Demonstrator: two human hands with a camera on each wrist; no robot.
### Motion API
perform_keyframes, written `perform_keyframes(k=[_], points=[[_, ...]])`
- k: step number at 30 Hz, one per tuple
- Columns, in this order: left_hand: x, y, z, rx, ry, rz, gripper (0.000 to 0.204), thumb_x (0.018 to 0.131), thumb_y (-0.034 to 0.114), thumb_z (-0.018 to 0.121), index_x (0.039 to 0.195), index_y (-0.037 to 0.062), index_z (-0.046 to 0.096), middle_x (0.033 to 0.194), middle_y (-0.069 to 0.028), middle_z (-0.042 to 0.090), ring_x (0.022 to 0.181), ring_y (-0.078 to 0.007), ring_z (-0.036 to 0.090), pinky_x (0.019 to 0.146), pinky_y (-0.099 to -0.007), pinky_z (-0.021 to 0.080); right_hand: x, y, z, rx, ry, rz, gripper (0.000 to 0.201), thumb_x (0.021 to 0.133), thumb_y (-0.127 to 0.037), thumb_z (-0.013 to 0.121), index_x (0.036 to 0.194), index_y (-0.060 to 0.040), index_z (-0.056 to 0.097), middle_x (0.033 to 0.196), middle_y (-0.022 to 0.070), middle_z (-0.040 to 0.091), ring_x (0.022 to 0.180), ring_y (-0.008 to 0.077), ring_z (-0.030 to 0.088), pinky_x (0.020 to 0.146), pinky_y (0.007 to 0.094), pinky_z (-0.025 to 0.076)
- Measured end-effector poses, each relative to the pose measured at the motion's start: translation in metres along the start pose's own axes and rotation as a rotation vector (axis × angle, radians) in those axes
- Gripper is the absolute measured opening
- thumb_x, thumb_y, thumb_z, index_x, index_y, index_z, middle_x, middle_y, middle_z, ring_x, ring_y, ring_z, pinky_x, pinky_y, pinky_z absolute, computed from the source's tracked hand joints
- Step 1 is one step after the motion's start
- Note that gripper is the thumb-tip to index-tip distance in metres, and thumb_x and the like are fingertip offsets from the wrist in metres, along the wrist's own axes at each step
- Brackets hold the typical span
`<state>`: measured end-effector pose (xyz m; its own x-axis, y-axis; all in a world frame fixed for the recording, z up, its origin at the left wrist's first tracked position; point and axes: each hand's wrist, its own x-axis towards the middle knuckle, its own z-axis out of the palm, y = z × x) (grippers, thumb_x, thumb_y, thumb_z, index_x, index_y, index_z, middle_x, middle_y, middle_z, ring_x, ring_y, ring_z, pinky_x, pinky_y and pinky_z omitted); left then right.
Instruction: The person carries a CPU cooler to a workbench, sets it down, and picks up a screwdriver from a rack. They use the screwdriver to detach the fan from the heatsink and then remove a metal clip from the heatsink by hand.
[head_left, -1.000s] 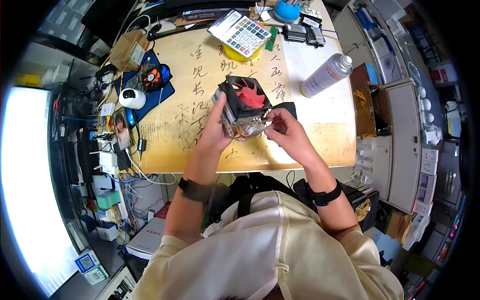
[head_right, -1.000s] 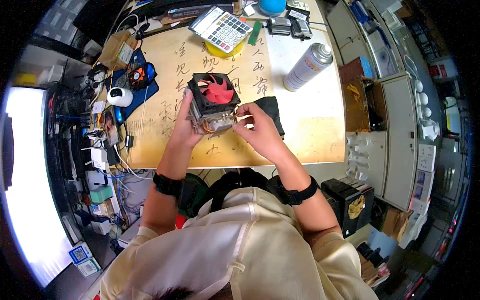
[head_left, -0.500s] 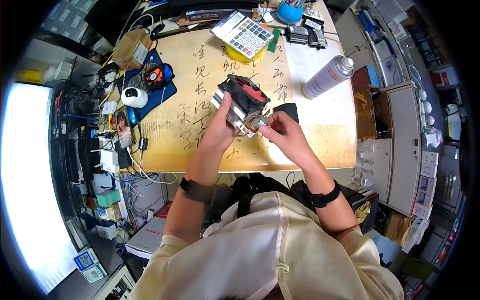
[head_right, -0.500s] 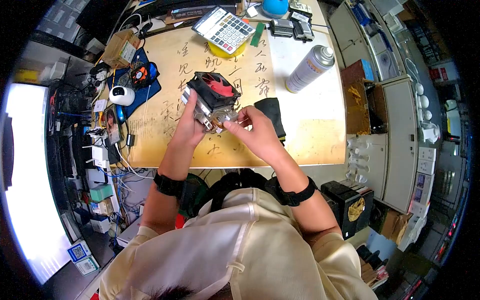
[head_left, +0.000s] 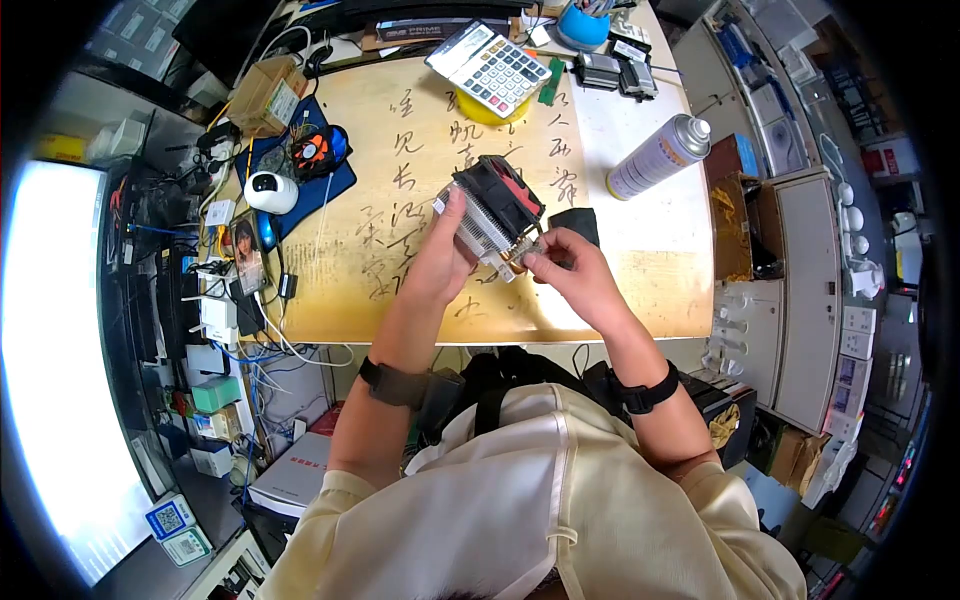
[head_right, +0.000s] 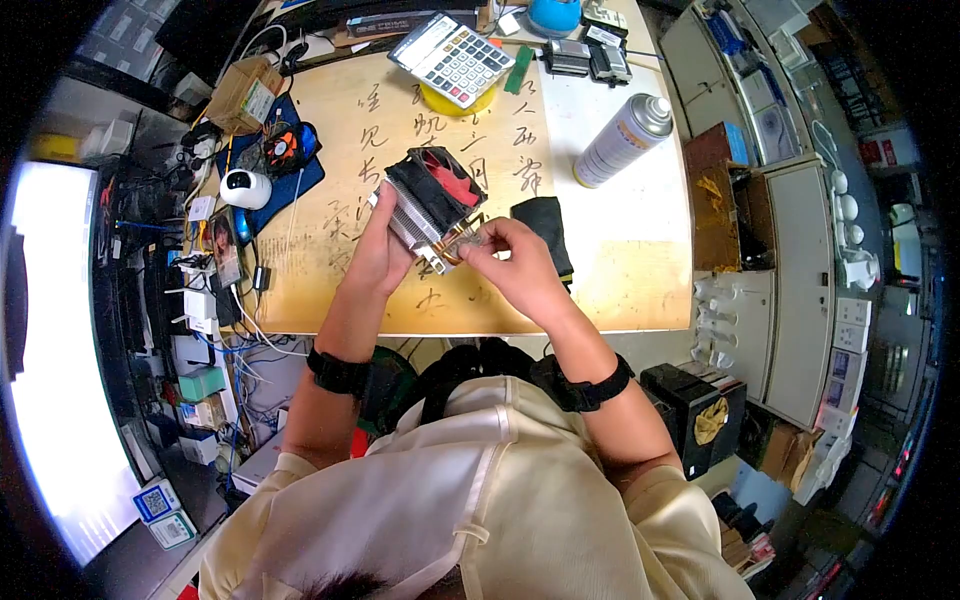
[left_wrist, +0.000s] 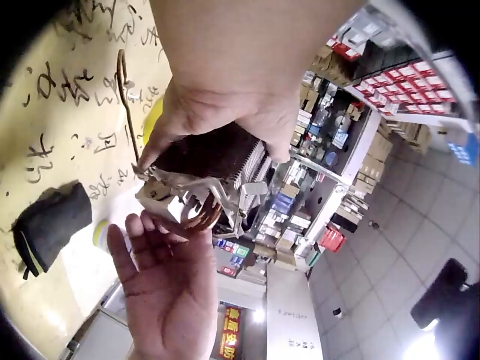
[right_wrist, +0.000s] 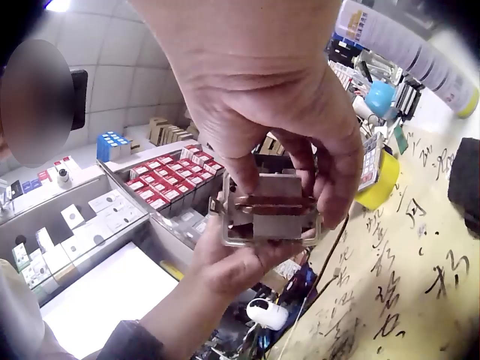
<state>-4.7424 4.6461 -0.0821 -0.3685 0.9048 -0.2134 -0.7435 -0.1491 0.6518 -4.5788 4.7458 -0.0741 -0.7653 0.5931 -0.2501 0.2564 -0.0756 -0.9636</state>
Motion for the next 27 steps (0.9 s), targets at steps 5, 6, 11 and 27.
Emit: perform_keyframes(k=[5,6,11,27], points=[[-0.003,0.003,-0.002,-0.008,0.084,-0.022,0.045,0.099,0.041,0.038,0.132,0.0095,0.040,0.124,-0.0079,0.055,0.112,-0.0198,0.056,0.093,-0.0389,0.048,0.000,0.000,0.000,-0.017,-0.003,-0.029,0.027,0.077,-0.014,0.073,0.091,0.0037,0.058,0.087,0.0075,0.057,0.080,0.0146,0.059,0.072,0.0271,0.047],[-0.002,0.002,-0.004,-0.007,0.090,-0.023,0.045,0.099,0.040,0.038,0.132,0.0097,0.039,0.124,-0.0080,0.054,0.112,-0.0200,0.056,0.093,-0.0391,0.048,0.000,0.001,0.000,-0.029,0.002,-0.042,0.027,0.077,-0.013,0.073,0.092,0.0038,0.058,0.087,0.0075,0.056,0.080,0.0147,0.059,0.072,0.0269,0.048],[0.001,-0.002,-0.015,-0.036,0.027,-0.003,0.046,0.098,0.033,0.042,0.137,0.0095,0.033,0.132,-0.0095,0.047,0.119,-0.0223,0.050,0.095,-0.0406,0.046,-0.002,-0.001,-0.001,-0.034,0.043,-0.092,0.031,0.074,-0.010,0.074,0.096,0.0039,0.057,0.088,0.0077,0.053,0.078,0.0149,0.058,0.070,0.0260,0.049],[-0.012,0.006,-0.017,-0.059,-0.220,0.062,0.075,0.091,0.037,0.054,0.147,0.0045,0.015,0.147,-0.0151,0.029,0.133,-0.0302,0.036,0.105,-0.0457,0.038,-0.010,-0.017,-0.001,-0.165,0.152,-0.283,0.036,0.071,0.001,0.074,0.102,0.0056,0.055,0.097,0.0096,0.049,0.084,0.0178,0.059,0.078,0.0272,0.054]])
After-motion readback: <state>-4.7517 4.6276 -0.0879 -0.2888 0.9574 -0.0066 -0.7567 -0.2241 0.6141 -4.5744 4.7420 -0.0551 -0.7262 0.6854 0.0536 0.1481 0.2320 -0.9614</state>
